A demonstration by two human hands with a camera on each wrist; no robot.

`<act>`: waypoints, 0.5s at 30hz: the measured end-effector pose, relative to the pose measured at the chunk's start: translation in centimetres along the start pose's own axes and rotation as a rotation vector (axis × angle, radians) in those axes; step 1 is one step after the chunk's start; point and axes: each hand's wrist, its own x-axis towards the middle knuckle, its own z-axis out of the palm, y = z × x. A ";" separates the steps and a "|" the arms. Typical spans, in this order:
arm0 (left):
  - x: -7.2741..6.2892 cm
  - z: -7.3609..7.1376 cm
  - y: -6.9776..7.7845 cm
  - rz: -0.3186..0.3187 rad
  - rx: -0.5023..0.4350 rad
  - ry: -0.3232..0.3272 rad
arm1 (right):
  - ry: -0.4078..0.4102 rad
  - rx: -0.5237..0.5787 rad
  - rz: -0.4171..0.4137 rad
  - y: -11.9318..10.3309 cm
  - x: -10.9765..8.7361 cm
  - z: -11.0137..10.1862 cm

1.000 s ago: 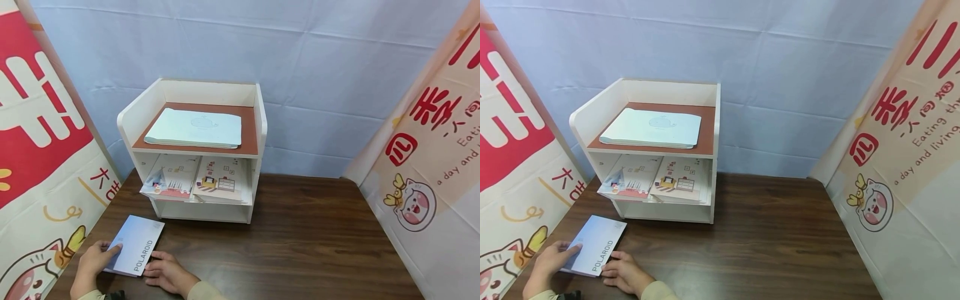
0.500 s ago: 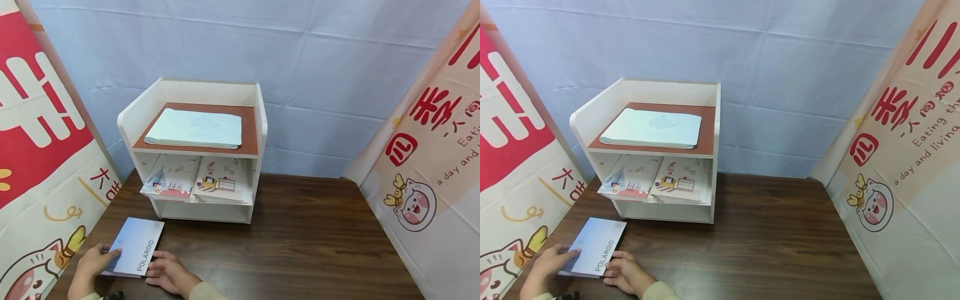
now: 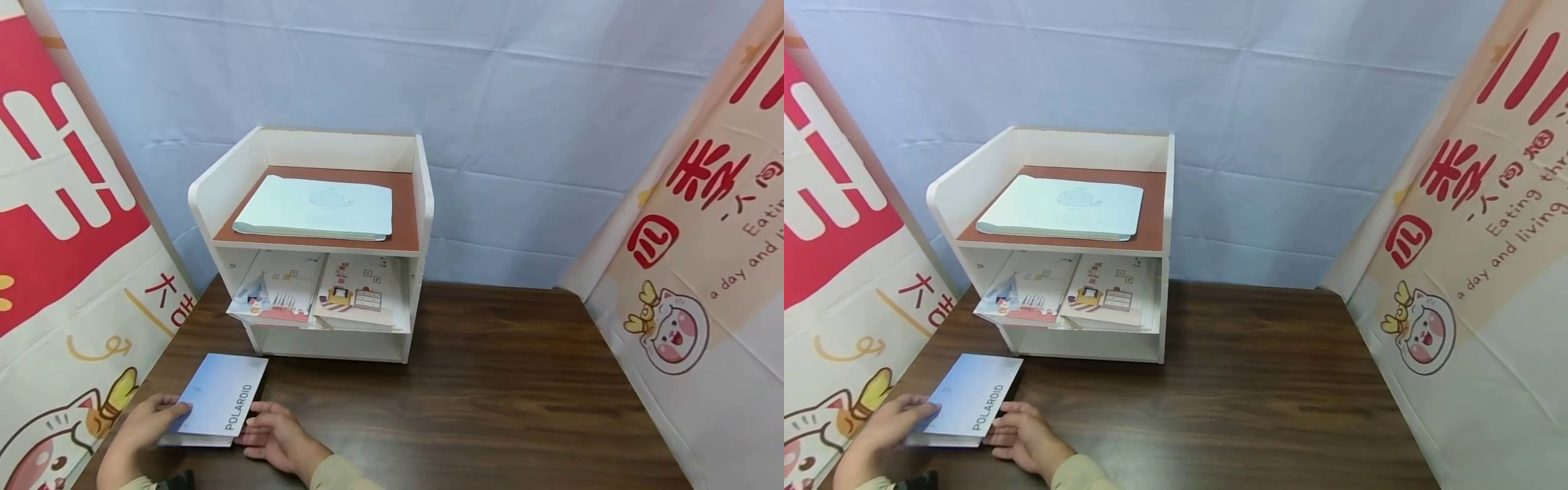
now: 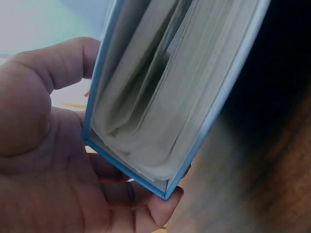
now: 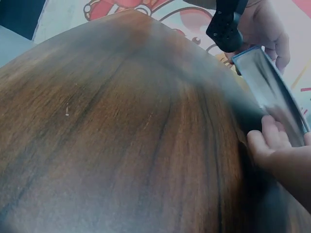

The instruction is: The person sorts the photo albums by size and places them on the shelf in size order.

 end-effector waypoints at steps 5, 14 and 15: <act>-0.2 -0.4 0.3 -0.045 -0.100 -0.017 | 0.024 0.006 -0.007 0.0 -0.1 0.3; -1.0 -0.5 0.4 -0.105 -0.407 -0.214 | 0.064 0.082 -0.052 0.2 0.2 0.7; -1.1 -0.6 0.4 -0.106 -0.433 -0.244 | 0.062 0.076 -0.053 0.2 0.2 0.7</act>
